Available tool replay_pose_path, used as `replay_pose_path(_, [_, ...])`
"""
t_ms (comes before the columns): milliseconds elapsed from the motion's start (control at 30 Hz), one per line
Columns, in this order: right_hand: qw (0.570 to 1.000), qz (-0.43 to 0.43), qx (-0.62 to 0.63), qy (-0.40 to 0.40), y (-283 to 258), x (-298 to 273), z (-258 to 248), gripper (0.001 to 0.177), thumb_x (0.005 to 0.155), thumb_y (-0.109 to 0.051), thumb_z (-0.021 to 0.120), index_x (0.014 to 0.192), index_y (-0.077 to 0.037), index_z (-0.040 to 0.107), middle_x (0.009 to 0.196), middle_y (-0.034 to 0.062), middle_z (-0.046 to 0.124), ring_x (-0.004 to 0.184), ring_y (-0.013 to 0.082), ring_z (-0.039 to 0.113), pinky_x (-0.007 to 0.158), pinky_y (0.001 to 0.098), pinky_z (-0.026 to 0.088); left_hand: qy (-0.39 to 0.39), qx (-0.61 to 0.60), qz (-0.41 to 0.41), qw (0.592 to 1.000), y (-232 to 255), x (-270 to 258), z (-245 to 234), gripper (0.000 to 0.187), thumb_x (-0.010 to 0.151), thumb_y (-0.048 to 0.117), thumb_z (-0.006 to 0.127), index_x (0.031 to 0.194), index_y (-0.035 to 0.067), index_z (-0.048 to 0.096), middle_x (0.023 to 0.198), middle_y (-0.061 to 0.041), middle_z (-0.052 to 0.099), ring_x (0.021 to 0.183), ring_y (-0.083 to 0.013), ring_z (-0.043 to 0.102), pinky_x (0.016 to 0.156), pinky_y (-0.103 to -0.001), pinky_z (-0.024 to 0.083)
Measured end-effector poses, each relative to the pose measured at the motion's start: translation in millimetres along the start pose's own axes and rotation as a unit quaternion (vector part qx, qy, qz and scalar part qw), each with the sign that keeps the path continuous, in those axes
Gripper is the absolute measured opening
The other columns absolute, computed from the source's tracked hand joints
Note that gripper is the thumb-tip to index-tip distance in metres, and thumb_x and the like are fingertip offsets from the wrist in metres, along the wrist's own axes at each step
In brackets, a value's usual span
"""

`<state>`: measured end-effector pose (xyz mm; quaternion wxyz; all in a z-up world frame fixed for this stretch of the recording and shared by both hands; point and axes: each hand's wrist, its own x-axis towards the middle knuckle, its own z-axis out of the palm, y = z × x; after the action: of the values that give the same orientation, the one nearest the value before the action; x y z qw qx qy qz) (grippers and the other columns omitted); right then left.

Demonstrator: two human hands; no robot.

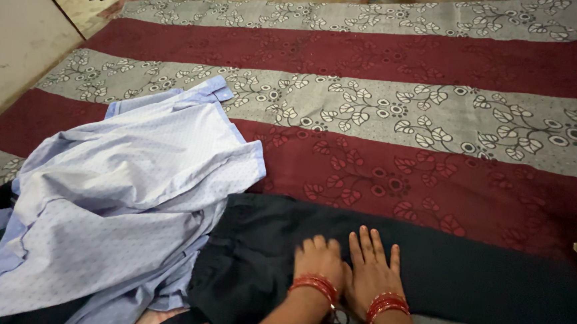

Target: The person irons a pair of dark trousers laid out on a bed. They use an electric iron to smooth the fabric, moving it back and forth along the legs and waist area. The person adjusts the trousers with their hands between ironing passes to ensure even coverage.

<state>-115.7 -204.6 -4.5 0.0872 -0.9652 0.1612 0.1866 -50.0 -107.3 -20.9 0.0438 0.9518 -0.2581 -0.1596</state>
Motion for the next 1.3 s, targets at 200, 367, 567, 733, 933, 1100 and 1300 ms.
replay_pose_path(200, [1.0, 0.003, -0.001, 0.019, -3, -5, -3, 0.069, 0.101, -0.045, 0.03, 0.16, -0.014, 0.013, 0.17, 0.006, 0.003, 0.157, 0.0237, -0.002, 0.123, 0.0556, 0.001, -0.048, 0.091, -0.057, 0.993, -67, 29, -15, 0.074, 0.101, 0.04, 0.042, 0.161, 0.005, 0.017, 0.17, -0.018, 0.005, 0.156, -0.0375, 0.003, 0.122, -0.058, 0.01])
replay_pose_path(367, [0.999, -0.003, 0.021, 0.028, -3, -7, -8, 0.07, 0.1, -0.043, 0.032, 0.16, -0.013, 0.012, 0.17, 0.0068, 0.002, 0.156, 0.0241, -0.003, 0.123, 0.0559, 0.0, -0.05, 0.103, -0.051, 0.992, -97, 50, -28, 0.076, 0.104, 0.047, 0.034, 0.163, 0.007, 0.009, 0.173, -0.011, -0.001, 0.159, -0.0288, 0.0, 0.126, -0.052, 0.006])
replay_pose_path(567, [0.999, -0.011, 0.028, 0.016, -1, -8, -8, 0.069, 0.102, -0.043, 0.031, 0.16, -0.011, 0.011, 0.169, 0.0083, 0.001, 0.156, 0.026, -0.004, 0.123, 0.0562, -0.001, 0.0, 0.136, -0.074, 0.988, -130, 72, -41, 0.077, 0.099, 0.041, 0.04, 0.161, 0.005, 0.012, 0.171, -0.012, 0.002, 0.158, -0.0286, 0.002, 0.125, -0.05, 0.008])
replay_pose_path(733, [0.997, -0.022, -0.008, 0.074, 2, -1, 14, 0.069, 0.101, -0.043, 0.033, 0.159, -0.011, 0.017, 0.17, 0.0089, 0.008, 0.157, 0.0267, 0.003, 0.123, 0.0572, 0.004, 0.17, 0.108, 0.09, 0.975, -64, 57, -24, 0.047, 0.085, 0.017, 0.062, 0.128, 0.004, 0.049, 0.139, -0.02, 0.044, 0.131, -0.0376, 0.044, 0.11, -0.049, 0.035])
replay_pose_path(933, [0.987, -0.052, 0.0, 0.15, 9, 9, 30, 0.07, 0.097, -0.039, 0.038, 0.157, -0.009, 0.023, 0.17, 0.013, 0.013, 0.157, 0.0308, 0.006, 0.118, 0.0597, 0.004, 0.097, -0.121, 0.044, 0.987, -4, 9, 16, 0.058, 0.096, 0.029, 0.052, 0.148, 0.005, 0.043, 0.158, -0.018, 0.035, 0.15, -0.0389, 0.026, 0.121, -0.056, 0.017])
replay_pose_path(1100, [0.986, -0.047, 0.031, 0.157, 10, 7, 33, 0.069, 0.097, -0.042, 0.038, 0.157, -0.01, 0.026, 0.167, 0.0121, 0.015, 0.155, 0.0288, 0.008, 0.121, 0.0592, 0.005, 0.088, -0.042, 0.008, 0.995, -30, 10, 31, 0.077, 0.099, 0.05, 0.039, 0.16, 0.005, 0.022, 0.171, -0.014, 0.011, 0.157, -0.0351, 0.004, 0.123, -0.06, 0.003])
replay_pose_path(1300, [0.988, -0.043, 0.024, 0.148, 8, 4, 27, 0.07, 0.097, -0.042, 0.038, 0.158, -0.01, 0.025, 0.168, 0.0118, 0.015, 0.155, 0.028, 0.007, 0.121, 0.0587, 0.004, 0.044, 0.006, -0.091, 0.995, -32, 18, 4, 0.094, 0.095, 0.067, 0.036, 0.162, 0.007, 0.01, 0.17, -0.017, 0.002, 0.157, -0.0334, 0.0, 0.122, -0.058, 0.0])
